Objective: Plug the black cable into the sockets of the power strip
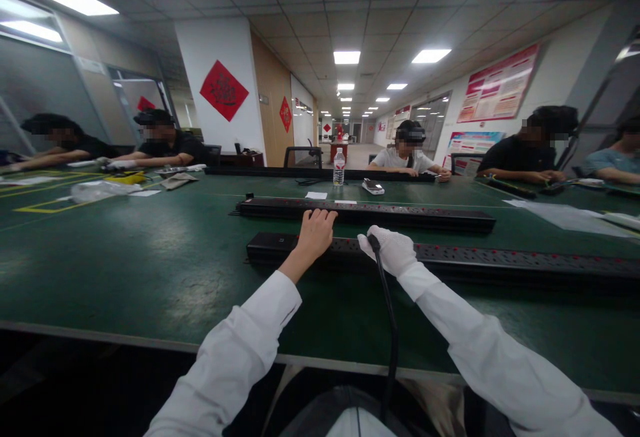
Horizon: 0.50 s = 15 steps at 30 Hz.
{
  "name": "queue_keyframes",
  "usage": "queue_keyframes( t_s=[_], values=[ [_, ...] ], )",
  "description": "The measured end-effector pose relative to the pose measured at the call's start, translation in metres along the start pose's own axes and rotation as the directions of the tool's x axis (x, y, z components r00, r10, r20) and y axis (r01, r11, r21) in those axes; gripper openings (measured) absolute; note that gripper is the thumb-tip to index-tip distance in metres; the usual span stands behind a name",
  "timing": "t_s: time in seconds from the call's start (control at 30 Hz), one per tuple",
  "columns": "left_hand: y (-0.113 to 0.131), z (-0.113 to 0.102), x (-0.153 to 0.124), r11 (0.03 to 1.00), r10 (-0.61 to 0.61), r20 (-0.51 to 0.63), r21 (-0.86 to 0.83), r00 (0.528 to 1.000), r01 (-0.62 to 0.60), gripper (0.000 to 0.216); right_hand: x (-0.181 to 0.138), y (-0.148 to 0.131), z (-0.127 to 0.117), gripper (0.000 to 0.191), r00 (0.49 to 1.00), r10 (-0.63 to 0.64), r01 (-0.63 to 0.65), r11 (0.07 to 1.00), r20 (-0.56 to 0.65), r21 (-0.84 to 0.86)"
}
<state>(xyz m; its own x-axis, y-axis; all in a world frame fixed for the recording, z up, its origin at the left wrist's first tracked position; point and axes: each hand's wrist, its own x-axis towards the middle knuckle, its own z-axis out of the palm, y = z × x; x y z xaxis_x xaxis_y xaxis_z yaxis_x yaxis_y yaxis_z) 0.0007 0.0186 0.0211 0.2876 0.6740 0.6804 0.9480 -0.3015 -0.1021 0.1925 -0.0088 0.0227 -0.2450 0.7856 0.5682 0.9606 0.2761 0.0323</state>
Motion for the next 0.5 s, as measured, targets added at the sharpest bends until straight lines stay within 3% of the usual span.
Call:
queue_keyframes(
  t_s=[0.5],
  values=[
    [0.0001, -0.0001, 0.0005, 1.000, -0.003, 0.016, -0.002, 1.000, 0.003, 0.035, 0.0000, 0.0001, -0.0013, 0.040, 1.000, -0.011, 0.011, 1.000, 0.016, 0.005]
  ],
)
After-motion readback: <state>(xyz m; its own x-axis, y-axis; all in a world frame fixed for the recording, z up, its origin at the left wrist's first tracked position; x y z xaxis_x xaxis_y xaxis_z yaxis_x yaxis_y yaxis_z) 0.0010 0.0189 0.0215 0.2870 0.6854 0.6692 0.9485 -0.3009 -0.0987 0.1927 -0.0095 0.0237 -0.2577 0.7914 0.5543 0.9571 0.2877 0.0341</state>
